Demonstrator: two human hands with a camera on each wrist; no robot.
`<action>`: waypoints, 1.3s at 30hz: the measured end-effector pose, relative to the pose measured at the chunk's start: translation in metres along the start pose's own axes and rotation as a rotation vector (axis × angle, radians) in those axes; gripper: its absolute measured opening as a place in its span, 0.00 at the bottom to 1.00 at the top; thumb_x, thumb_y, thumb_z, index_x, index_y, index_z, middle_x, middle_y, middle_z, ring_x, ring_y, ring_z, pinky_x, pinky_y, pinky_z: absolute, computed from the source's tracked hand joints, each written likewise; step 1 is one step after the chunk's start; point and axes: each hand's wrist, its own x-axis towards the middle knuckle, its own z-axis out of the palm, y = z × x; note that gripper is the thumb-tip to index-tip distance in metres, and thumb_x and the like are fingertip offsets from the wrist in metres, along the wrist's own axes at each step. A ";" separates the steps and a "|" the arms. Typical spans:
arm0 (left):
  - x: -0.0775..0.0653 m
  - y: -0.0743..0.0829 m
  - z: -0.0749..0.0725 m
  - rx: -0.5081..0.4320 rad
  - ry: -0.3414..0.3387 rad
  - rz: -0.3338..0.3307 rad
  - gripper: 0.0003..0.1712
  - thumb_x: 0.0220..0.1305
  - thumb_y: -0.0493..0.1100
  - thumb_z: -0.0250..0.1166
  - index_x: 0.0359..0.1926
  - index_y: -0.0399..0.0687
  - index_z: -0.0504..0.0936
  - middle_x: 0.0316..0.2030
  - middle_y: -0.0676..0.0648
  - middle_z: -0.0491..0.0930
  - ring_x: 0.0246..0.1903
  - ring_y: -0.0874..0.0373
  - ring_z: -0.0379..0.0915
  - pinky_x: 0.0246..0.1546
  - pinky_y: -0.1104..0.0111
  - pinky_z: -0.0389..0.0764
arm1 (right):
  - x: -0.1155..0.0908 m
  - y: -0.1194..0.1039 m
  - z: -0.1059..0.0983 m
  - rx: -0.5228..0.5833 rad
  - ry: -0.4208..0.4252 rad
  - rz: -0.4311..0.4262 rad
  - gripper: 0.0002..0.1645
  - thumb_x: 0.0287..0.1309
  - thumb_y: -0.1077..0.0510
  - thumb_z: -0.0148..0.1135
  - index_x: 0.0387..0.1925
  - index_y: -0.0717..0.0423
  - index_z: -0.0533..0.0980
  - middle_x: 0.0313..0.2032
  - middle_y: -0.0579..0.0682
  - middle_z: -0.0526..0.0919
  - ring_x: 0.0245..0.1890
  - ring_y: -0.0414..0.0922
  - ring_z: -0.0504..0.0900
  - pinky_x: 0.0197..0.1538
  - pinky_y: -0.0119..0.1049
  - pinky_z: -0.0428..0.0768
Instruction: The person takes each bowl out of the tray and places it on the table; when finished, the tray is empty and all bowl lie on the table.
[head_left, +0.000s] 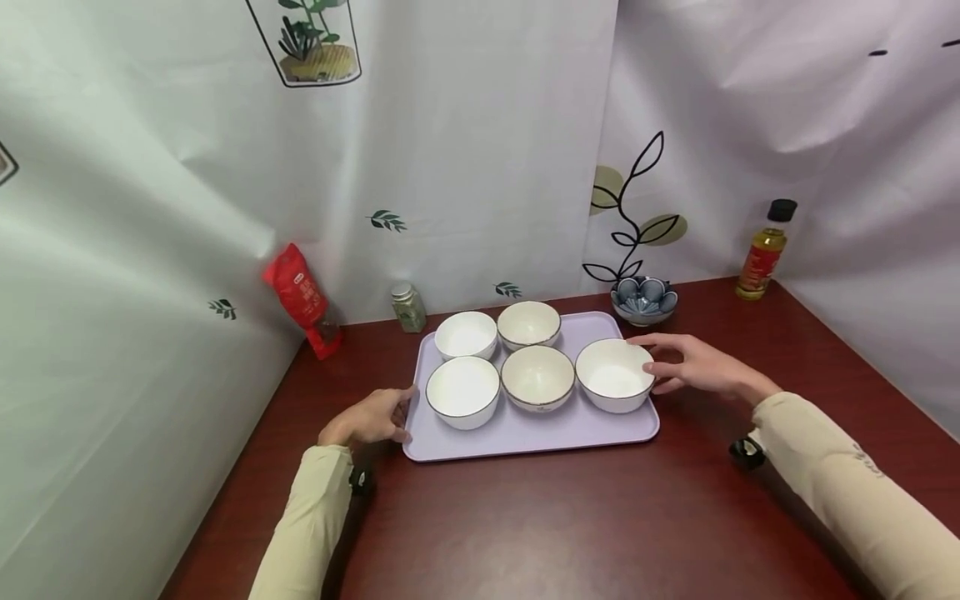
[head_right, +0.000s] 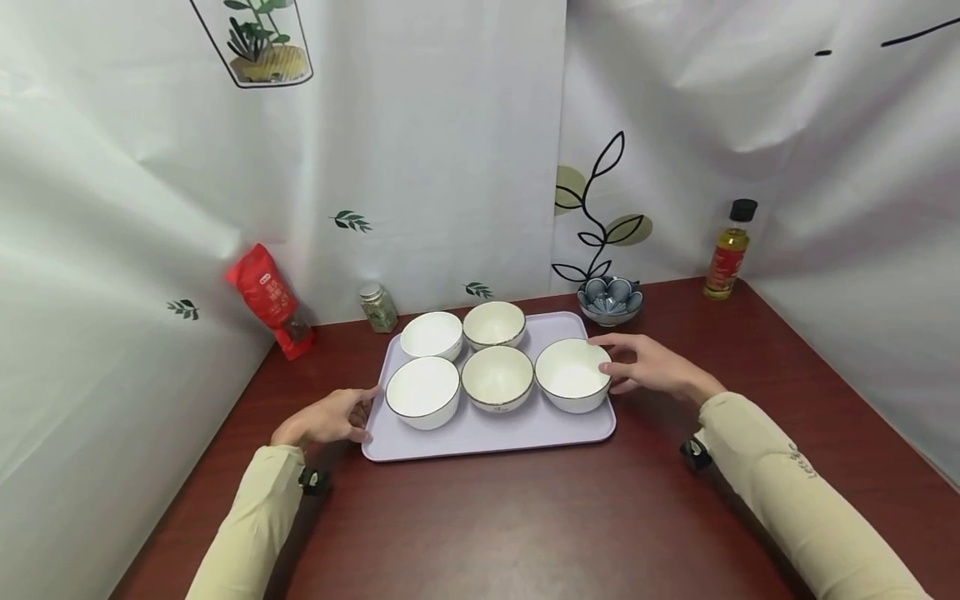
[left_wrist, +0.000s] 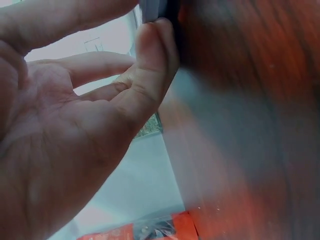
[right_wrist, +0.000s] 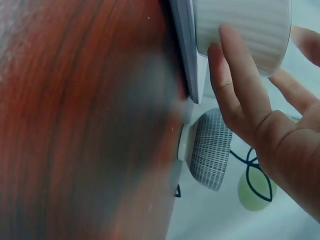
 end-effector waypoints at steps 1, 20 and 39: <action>-0.001 -0.001 0.000 -0.008 0.002 0.008 0.51 0.50 0.31 0.76 0.71 0.21 0.59 0.42 0.37 0.82 0.38 0.55 0.81 0.43 0.63 0.84 | 0.000 0.000 0.001 -0.001 -0.002 0.002 0.37 0.69 0.57 0.60 0.74 0.61 0.60 0.67 0.71 0.61 0.56 0.56 0.79 0.47 0.45 0.86; -0.002 -0.004 0.005 -0.066 0.034 -0.001 0.50 0.50 0.31 0.75 0.71 0.22 0.60 0.39 0.37 0.82 0.37 0.55 0.78 0.38 0.67 0.80 | 0.006 -0.011 0.009 -0.018 0.082 0.097 0.37 0.60 0.70 0.55 0.72 0.65 0.64 0.68 0.73 0.60 0.46 0.49 0.83 0.43 0.44 0.87; -0.005 -0.007 0.005 -0.085 0.027 0.010 0.50 0.51 0.30 0.75 0.71 0.22 0.59 0.42 0.36 0.81 0.37 0.56 0.77 0.37 0.69 0.78 | -0.023 0.004 -0.032 -0.038 0.187 0.130 0.37 0.60 0.70 0.54 0.72 0.68 0.62 0.71 0.77 0.56 0.48 0.50 0.81 0.44 0.45 0.87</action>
